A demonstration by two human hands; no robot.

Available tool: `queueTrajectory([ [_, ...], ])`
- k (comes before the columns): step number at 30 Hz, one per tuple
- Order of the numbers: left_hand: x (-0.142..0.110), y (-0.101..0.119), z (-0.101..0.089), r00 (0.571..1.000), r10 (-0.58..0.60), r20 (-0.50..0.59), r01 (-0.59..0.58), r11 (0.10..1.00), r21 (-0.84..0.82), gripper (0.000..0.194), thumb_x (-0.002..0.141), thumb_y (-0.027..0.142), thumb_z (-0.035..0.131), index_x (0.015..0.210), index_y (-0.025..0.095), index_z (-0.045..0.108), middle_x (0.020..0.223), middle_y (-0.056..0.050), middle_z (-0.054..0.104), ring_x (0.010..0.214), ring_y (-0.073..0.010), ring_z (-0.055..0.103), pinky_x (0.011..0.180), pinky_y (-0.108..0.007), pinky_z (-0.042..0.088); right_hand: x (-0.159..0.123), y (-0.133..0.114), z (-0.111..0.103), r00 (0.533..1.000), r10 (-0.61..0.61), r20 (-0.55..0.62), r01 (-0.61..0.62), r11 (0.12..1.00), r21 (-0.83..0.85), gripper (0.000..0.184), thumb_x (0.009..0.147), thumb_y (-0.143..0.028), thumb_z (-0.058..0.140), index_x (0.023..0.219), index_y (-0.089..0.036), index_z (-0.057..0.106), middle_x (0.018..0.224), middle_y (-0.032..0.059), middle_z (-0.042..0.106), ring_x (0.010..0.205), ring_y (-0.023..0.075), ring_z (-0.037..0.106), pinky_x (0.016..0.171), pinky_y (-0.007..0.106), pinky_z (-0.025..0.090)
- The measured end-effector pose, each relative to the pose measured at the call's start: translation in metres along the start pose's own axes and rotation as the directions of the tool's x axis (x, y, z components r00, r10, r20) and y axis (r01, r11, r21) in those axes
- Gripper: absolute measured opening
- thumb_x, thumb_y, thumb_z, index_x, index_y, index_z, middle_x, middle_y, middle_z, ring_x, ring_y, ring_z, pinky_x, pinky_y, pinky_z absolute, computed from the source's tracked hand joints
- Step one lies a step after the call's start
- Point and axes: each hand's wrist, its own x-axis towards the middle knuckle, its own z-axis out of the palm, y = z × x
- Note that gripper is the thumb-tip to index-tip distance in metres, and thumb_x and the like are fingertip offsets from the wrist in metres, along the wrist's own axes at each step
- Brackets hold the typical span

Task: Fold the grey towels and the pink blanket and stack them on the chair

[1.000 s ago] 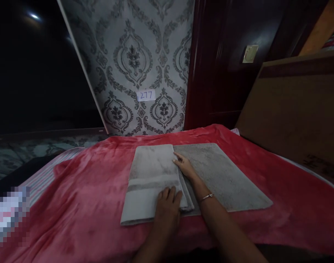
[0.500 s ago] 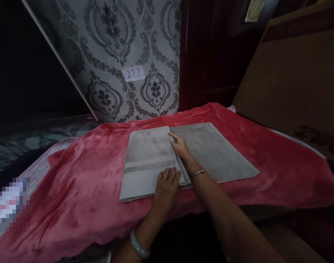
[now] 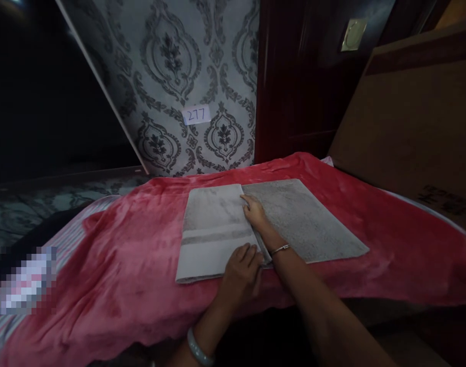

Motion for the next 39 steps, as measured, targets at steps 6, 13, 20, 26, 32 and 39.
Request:
queueTrajectory([
  [6,0.01,-0.043,-0.049,0.965,-0.191,0.18,0.231,0.944,-0.237,0.038,0.099,0.027,0.04,0.123,0.021,0.068,0.123,-0.007,0.073,0.115,-0.0195,0.067,0.103,-0.037,0.053,-0.008,-0.028,-0.013,0.995,0.085,0.053,-0.073,0.978,-0.196,0.052,0.089,-0.012,0.047,0.141,-0.009,0.056,0.14,0.0177,0.058,0.13,0.0247,0.052,0.112,0.037,0.039],
  [13,0.019,-0.124,-0.081,0.793,-0.505,0.341,0.44,0.862,0.252,0.066,0.096,0.042,0.049,0.152,0.009,0.039,0.161,-0.02,0.03,0.152,-0.0326,0.024,0.123,-0.054,0.023,-0.046,-0.073,-0.007,0.95,-0.028,0.312,0.153,0.911,-0.384,0.067,0.099,-0.047,0.046,0.159,-0.021,0.029,0.167,0.0115,0.017,0.153,0.0291,0.015,0.121,0.053,0.018],
  [20,-0.007,-0.123,-0.053,0.76,-0.525,0.382,0.405,0.844,0.352,0.066,0.1,0.048,0.041,0.157,0.017,0.031,0.165,-0.017,0.021,0.154,-0.0312,0.015,0.124,-0.057,0.015,-0.064,-0.071,-0.002,0.895,0.039,0.444,0.16,0.902,-0.401,0.071,0.101,-0.053,0.038,0.161,-0.019,0.024,0.168,0.0099,0.011,0.155,0.0264,0.008,0.122,0.054,0.011],
  [26,-0.007,-0.126,-0.052,0.801,-0.503,0.324,0.381,0.847,0.372,0.064,0.099,0.047,0.043,0.156,0.019,0.035,0.163,-0.018,0.027,0.153,-0.0328,0.022,0.123,-0.059,0.019,-0.02,-0.095,-0.001,0.922,0.082,0.377,0.088,0.907,-0.413,0.064,0.103,-0.049,0.033,0.159,-0.017,0.03,0.166,0.0144,0.02,0.154,0.0287,0.015,0.122,0.054,0.013],
  [32,-0.011,-0.128,-0.05,0.795,-0.508,0.331,0.384,0.845,0.373,0.063,0.098,0.046,0.044,0.155,0.019,0.037,0.164,-0.017,0.026,0.153,-0.0328,0.021,0.122,-0.059,0.02,0.019,-0.082,0.017,0.932,0.16,0.325,-0.006,0.905,-0.426,0.066,0.102,-0.055,0.032,0.159,-0.021,0.029,0.167,0.0114,0.017,0.154,0.028,0.011,0.122,0.052,0.011],
  [39,0.013,-0.136,-0.069,0.781,-0.506,0.367,0.406,0.857,0.318,0.055,0.097,0.046,0.043,0.146,0.02,0.051,0.154,-0.016,0.047,0.14,-0.0337,0.045,0.112,-0.055,0.037,0.017,-0.06,0.029,0.94,0.162,0.3,-0.019,0.904,-0.428,0.069,0.102,-0.056,0.033,0.158,-0.016,0.031,0.166,0.0163,0.02,0.153,0.0315,0.016,0.12,0.054,0.014],
])
